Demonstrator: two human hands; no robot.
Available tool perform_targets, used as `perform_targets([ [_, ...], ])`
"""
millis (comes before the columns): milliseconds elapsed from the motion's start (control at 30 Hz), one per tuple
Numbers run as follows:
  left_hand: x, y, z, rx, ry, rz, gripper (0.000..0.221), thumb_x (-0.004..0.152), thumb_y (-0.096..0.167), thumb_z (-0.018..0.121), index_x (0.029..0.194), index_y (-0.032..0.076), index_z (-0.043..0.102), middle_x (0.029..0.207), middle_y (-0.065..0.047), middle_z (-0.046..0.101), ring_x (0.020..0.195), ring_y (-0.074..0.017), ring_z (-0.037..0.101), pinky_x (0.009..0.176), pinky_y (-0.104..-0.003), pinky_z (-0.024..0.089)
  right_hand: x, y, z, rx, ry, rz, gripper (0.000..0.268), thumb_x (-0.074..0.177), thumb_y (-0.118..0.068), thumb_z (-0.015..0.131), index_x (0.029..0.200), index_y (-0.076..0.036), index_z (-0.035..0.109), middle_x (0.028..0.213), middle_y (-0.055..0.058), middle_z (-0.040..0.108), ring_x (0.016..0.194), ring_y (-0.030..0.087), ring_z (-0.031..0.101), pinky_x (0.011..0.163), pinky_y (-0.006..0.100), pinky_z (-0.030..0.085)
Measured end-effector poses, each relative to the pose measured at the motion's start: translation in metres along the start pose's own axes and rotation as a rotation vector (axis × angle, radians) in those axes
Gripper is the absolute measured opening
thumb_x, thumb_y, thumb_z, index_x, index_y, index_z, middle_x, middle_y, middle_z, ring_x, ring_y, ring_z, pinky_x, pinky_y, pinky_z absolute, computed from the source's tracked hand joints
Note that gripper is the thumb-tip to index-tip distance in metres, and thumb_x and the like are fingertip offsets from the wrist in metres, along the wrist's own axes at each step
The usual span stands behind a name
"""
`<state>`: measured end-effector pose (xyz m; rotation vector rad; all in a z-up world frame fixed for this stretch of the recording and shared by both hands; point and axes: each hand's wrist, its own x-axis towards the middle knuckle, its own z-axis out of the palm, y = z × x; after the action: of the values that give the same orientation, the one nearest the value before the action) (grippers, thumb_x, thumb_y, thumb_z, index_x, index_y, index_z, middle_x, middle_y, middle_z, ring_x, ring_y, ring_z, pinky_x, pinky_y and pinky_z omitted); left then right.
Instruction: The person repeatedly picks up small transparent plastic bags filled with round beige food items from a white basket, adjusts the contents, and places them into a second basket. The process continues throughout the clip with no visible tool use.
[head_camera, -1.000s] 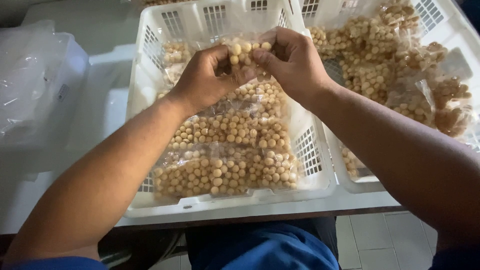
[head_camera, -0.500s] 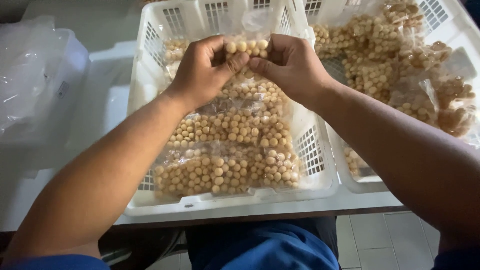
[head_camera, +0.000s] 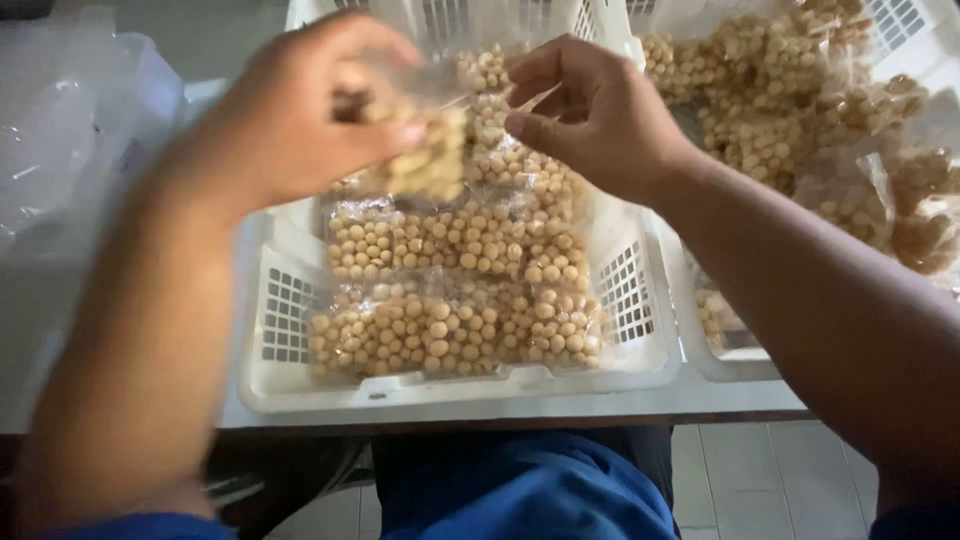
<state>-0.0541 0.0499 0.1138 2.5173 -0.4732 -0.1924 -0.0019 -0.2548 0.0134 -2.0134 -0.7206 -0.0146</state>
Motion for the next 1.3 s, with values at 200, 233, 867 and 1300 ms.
perform_targets([
  [200, -0.059, 0.007, 0.006, 0.099, -0.203, -0.626, 0.058, 0.105, 0.016, 0.087, 0.159, 0.032, 0.071, 0.129, -0.01, 0.087, 0.094, -0.0264, 0.083, 0.069, -0.043, 0.063, -0.002, -0.002, -0.004, -0.065, -0.031, -0.103, 0.016, 0.117, -0.014, 0.086, 0.128, -0.005, 0.079, 0.125, 0.008, 0.085, 0.103, 0.016, 0.082, 0.092, 0.033, 0.069],
  [233, -0.066, -0.001, 0.014, 0.101, -0.202, -0.629, 0.058, 0.105, 0.016, 0.087, 0.159, 0.032, 0.071, 0.129, -0.01, 0.087, 0.094, -0.0264, 0.083, 0.069, -0.043, 0.063, -0.002, -0.005, -0.003, -0.061, -0.031, -0.105, 0.016, 0.117, -0.014, 0.086, 0.128, -0.005, 0.079, 0.125, 0.008, 0.085, 0.103, 0.016, 0.082, 0.092, 0.033, 0.069],
  [867, -0.034, -0.029, 0.039, 1.258, -0.247, -0.077, 0.038, 0.109, 0.062, 0.063, 0.111, 0.039, 0.094, 0.189, -0.004, 0.057, 0.16, -0.0352, 0.064, 0.117, -0.062, 0.057, -0.046, -0.015, -0.105, -0.765, -0.496, 0.403, 0.041, 0.128, -0.024, 0.062, 0.091, -0.011, 0.071, 0.075, 0.004, 0.066, 0.063, 0.02, 0.057, 0.064, 0.038, 0.05],
  [1300, 0.055, -0.025, 0.088, 0.361, 0.22, 0.531, 0.026, 0.109, 0.029, 0.098, 0.122, 0.008, 0.089, 0.147, -0.02, 0.085, 0.12, -0.0392, 0.082, 0.115, -0.07, 0.059, -0.124, 0.05, -0.064, -0.909, -1.047, 0.865, 0.015, 0.106, -0.029, 0.091, 0.118, -0.024, 0.085, 0.104, -0.004, 0.087, 0.086, 0.012, 0.076, 0.078, 0.029, 0.061],
])
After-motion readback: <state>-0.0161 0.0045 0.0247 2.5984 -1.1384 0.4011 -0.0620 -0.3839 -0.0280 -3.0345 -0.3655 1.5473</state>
